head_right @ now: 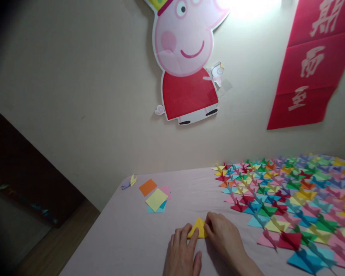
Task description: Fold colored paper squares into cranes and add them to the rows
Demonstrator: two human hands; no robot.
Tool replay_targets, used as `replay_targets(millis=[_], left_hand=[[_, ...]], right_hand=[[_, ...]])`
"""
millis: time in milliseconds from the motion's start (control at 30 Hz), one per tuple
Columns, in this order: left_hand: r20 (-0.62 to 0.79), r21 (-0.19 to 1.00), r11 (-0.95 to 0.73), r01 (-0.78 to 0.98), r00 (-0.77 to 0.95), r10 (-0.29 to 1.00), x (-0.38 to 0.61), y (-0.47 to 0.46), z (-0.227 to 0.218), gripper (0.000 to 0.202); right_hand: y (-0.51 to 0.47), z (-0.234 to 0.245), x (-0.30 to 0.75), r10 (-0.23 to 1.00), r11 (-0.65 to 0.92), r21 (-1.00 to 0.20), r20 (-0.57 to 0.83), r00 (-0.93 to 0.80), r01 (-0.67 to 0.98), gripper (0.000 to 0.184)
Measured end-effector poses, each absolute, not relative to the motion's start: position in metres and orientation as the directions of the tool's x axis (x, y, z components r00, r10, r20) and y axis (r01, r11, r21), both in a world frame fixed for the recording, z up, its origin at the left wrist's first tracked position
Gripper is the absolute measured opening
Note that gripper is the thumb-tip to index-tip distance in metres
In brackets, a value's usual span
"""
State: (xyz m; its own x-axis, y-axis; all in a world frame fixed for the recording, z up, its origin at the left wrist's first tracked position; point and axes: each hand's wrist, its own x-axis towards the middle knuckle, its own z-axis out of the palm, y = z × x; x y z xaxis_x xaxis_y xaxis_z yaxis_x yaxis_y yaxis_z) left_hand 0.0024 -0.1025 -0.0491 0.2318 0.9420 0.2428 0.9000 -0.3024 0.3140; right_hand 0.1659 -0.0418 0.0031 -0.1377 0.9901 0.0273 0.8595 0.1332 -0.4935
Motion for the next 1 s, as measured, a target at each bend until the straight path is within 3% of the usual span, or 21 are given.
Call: replay_targets(millis=[133, 367, 600, 767, 1000], left_hand=[[0.197, 0.329, -0.277, 0.903, 0.221, 0.955, 0.003, -0.102, -0.047, 0.056], [0.119, 0.318, -0.401, 0.859, 0.384, 0.916, -0.008, -0.098, -0.034, 0.065], [0.172, 0.238, -0.323, 0.916, 0.287, 0.942, 0.004, -0.102, -0.033, 0.057], [0.135, 0.214, -0.300, 0.930, 0.276, 0.952, 0.006, -0.103, -0.025, 0.052], [0.000, 0.268, -0.321, 0.908, 0.333, 0.943, 0.005, -0.103, 0.006, 0.048]], right_hand=[[-0.040, 0.005, 0.165, 0.990, 0.118, -0.467, -0.011, -0.139, 0.877, 0.016], [-0.038, 0.010, 0.163, 0.992, 0.099, -0.462, -0.025, -0.125, 0.881, 0.017], [-0.034, 0.013, 0.163, 0.989, 0.082, -0.462, -0.071, -0.128, 0.883, 0.020], [-0.034, 0.014, 0.162, 0.988, 0.069, -0.434, -0.096, -0.123, 0.898, 0.018], [-0.040, 0.004, 0.164, 0.986, 0.163, -0.471, 0.040, -0.163, 0.867, 0.018]])
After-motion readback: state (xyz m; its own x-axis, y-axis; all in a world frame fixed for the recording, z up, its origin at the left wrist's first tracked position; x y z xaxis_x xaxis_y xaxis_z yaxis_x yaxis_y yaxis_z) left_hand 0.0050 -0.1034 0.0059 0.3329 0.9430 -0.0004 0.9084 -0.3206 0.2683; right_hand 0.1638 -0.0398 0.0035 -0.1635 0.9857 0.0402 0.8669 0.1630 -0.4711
